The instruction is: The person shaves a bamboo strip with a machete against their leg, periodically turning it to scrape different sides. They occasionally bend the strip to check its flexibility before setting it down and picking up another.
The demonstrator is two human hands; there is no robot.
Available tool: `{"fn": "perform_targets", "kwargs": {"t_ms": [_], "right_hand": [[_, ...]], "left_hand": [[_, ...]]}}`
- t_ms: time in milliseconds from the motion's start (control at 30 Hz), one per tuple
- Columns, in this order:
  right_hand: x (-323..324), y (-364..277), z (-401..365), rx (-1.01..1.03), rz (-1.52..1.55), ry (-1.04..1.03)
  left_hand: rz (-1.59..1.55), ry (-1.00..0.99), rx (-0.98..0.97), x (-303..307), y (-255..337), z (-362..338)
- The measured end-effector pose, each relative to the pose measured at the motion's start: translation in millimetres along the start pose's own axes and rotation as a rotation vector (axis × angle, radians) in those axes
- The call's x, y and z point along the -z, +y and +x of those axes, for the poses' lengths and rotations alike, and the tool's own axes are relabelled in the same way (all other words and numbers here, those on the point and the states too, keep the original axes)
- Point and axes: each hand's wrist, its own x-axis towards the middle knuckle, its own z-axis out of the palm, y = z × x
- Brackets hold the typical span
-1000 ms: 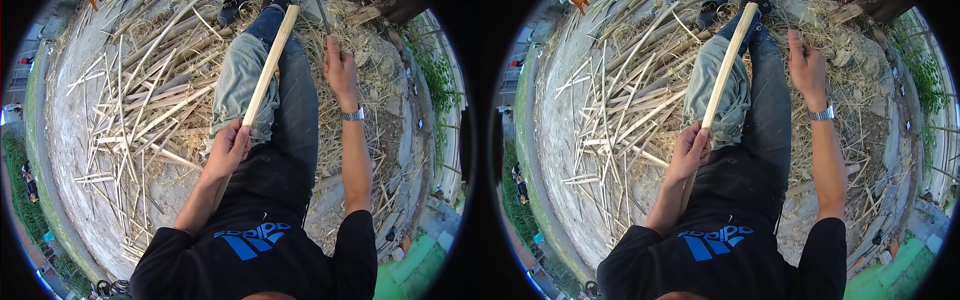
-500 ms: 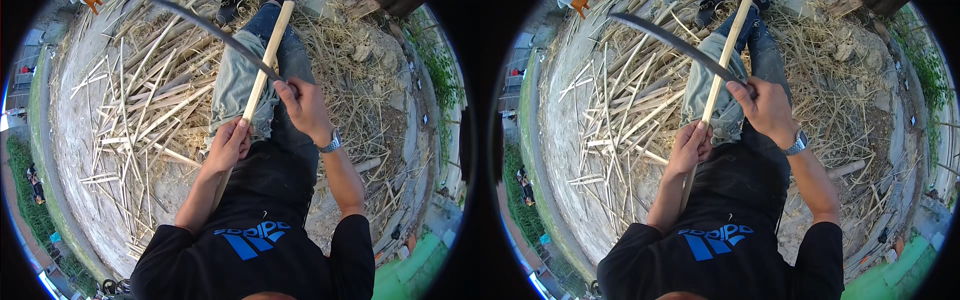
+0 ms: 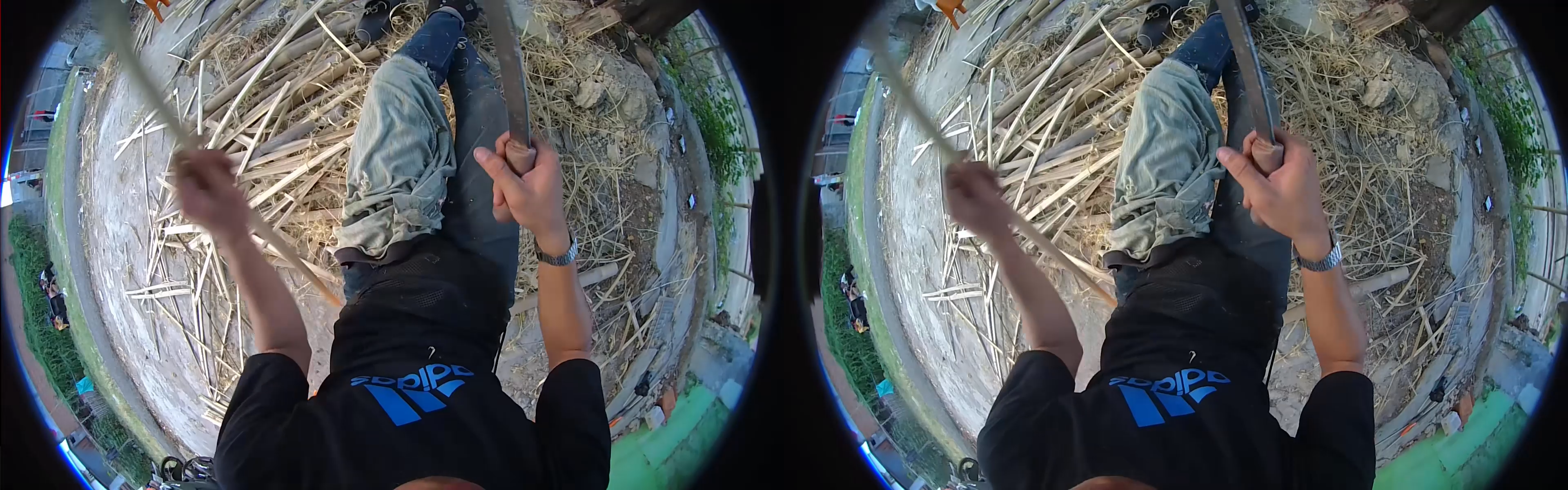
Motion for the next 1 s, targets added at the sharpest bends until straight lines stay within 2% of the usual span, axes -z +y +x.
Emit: {"fn": "perform_targets", "kwargs": {"t_ms": [33,67,133,167,233,300,367,400,500,533,600,633,667,700,733,800,833,900,933,967,1000], "right_hand": [[0.9,-0.3,-6.4,-0.053,0.079,-0.039],[-5.0,-0.2,-17.3,-0.058,0.09,-0.042],[-20.9,-2.0,-31.9,0.014,0.421,-0.162],[-31.3,-1.8,-32.9,0.014,0.428,-0.168],[-53.9,-0.2,-33.6,0.084,0.622,-0.169],[-69.4,1.4,-28.8,0.058,0.632,-0.139],[-84.8,8.0,-21.9,0.04,0.656,-0.057],[-89.5,11.0,-19.0,0.037,0.653,-0.06],[-90.5,21.6,-12.2,-0.024,0.672,0.041],[-87.6,25.8,-9.3,-0.042,0.682,0.102],[-80.2,35.4,-7.1,-0.063,0.685,0.16],[-73.6,41.5,-6.9,-0.086,0.702,0.241],[-67.9,48.0,-5.9,-0.107,0.718,0.322],[-64.8,55.4,-0.8,-0.036,0.771,0.399],[-56.9,59.5,5.4,-0.039,0.767,0.402],[-35.5,70.4,12.7,0.045,0.756,0.579],[-24.5,71.9,16.4,0.037,0.75,0.577],[-2.4,70.3,18.2,0.127,0.642,0.628],[8.5,72.3,18.5,0.116,0.64,0.64],[18.8,74.4,19.0,0.149,0.59,0.626],[26.5,75.1,19.9,0.183,0.541,0.61]], "left_hand": [[0.21,0.143,-0.26,25.0,10.8,35.9],[0.115,0.434,-0.304,65.1,48.2,76.0],[0.022,0.621,-0.429,74.9,77.1,87.9],[0.03,0.622,-0.435,69.1,82.4,81.0],[-0.08,0.506,-0.326,36.9,100.7,50.3],[-0.209,0.319,-0.157,5.4,84.9,8.0],[-0.669,0.144,0.119,-27.7,66.9,-45.3],[-0.729,0.04,0.175,-42.5,69.3,-70.9],[-1.015,-0.101,0.356,-76.1,71.8,-141.8],[-1.094,-0.223,0.356,-79.1,69.9,-155.9],[-1.219,-0.316,0.443,-82.1,68.2,-169.9],[-1.22,-0.312,0.449,-83.5,70.4,-172.3],[-1.243,-0.345,0.55,-85.0,72.9,-174.2],[-1.266,-0.379,0.651,-85.5,76.2,-173.5],[-1.267,-0.379,0.657,-79.0,76.9,-169.4],[-0.877,-1.082,0.916,-45.3,80.6,-155.0],[-0.644,-1.176,0.822,-25.0,101.5,-136.8],[-0.47,-0.856,-0.148,-5.7,76.7,-135.3],[-0.426,-0.61,-0.241,-10.7,77.3,-126.1],[-0.142,-0.535,-0.326,-5.0,79.3,-107.2],[-0.144,-0.547,-0.326,-9.0,74.3,-95.5]]}}
